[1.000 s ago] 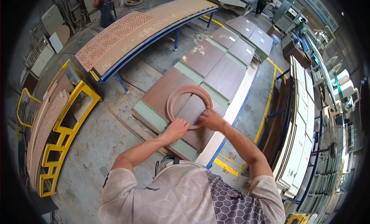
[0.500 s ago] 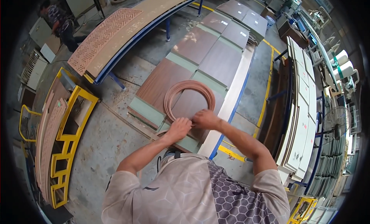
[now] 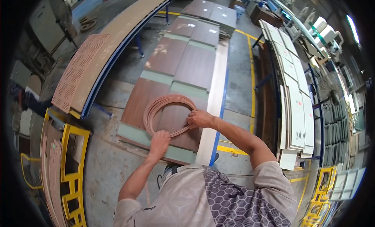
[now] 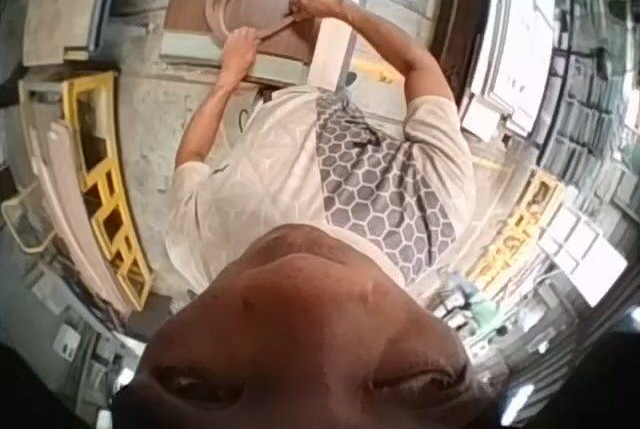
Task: Cutting and organizing strips of edge banding material from a large coil on a worktable and then placing them on furniture panels.
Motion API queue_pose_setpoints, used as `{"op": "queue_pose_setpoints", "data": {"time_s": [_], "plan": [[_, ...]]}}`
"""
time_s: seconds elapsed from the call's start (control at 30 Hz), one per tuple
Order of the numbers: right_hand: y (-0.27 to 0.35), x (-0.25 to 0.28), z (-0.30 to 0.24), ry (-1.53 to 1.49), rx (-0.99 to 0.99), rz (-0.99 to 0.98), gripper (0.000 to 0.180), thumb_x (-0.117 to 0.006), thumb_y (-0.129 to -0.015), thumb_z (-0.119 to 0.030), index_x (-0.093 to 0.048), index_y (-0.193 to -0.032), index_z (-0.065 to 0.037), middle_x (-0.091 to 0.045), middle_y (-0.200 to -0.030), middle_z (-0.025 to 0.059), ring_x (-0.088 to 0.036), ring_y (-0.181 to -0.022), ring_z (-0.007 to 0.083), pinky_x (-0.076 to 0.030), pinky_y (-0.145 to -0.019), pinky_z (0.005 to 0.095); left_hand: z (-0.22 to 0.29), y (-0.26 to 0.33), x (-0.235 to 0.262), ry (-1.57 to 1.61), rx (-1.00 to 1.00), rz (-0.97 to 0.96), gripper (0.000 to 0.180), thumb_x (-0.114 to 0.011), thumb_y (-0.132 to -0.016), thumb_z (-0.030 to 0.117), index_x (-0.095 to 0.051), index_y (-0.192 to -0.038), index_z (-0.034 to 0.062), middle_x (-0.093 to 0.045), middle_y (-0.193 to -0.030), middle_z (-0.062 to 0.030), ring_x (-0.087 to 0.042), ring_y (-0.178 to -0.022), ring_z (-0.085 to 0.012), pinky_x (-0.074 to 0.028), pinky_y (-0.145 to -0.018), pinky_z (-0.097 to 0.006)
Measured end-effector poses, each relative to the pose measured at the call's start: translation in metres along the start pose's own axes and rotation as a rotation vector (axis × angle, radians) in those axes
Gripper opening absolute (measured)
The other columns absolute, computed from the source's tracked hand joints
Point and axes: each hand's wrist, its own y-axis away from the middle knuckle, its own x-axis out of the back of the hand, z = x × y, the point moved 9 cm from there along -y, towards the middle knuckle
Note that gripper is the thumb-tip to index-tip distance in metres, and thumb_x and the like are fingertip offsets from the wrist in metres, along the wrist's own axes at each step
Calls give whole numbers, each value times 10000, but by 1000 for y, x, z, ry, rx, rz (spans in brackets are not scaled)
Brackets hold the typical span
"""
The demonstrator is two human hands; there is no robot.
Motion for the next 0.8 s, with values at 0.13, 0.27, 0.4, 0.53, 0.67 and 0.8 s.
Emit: {"op": "queue_pose_setpoints", "data": {"time_s": [0.13, 0.27, 0.4, 0.53, 0.67, 0.8], "plan": [[-5, 1, 13, 423, 106, 127, 287, -732, -892, -424, -697, -954, -146, -696, -998, 60, -655, -1056, 264, -487, -1005, 426, 24, -29, 14, -129, -209, 147, 154, -642, -920, 234, -577, -975, 106, -593, -957, -128, -597, -957, -324, -477, -832, -481], [-27, -40, -83, 278, 181, 57, 276, -722, -848, -368, -738, -1014, -148, -720, -960, 81, -680, -1024, 287, -508, -996, 457, 19, 5, -51, -214, -78, -102, 205, -674, -907, 226, -574, -1026, 92, -569, -986, -118, -573, -985, -304, -469, -871, -450], [0, -10, 2, 11, -28, 53, 280, -758, -828, -360, -728, -997, -139, -711, -976, 81, -671, -1076, 289, -477, -1048, 458, 7, 6, 2, -34, -82, 47, 193, -667, -907, 218, -563, -1009, 91, -565, -975, -122, -572, -973, -311, -469, -865, -445], [-1, 17, 9, 280, 141, 171, 242, -742, -861, -337, -721, -979, -127, -712, -988, 81, -674, -1068, 283, -509, -988, 459, -1, -13, 20, -61, -166, 133, 185, -651, -920, 231, -560, -999, 91, -576, -986, -124, -571, -947, -340, -472, -844, -455], [-19, -1, -82, 99, 178, 5, 237, -710, -918, -360, -701, -926, -123, -706, -959, 103, -687, -996, 296, -540, -903, 476, 23, 1, -33, 10, -167, -44, 162, -595, -963, 273, -598, -972, 111, -601, -918, -120, -608, -879, -349, -487, -780, -493], [-9, -36, -11, 8, 52, 34, 291, -692, -949, -400, -681, -917, -112, -693, -907, 118, -672, -919, 334, -546, -860, 455, 9, 5, -20, -30, -36, -194, 198, -637, -973, 294, -582, -995, 106, -594, -949, -114, -608, -928, -336, -490, -813, -479]]}}
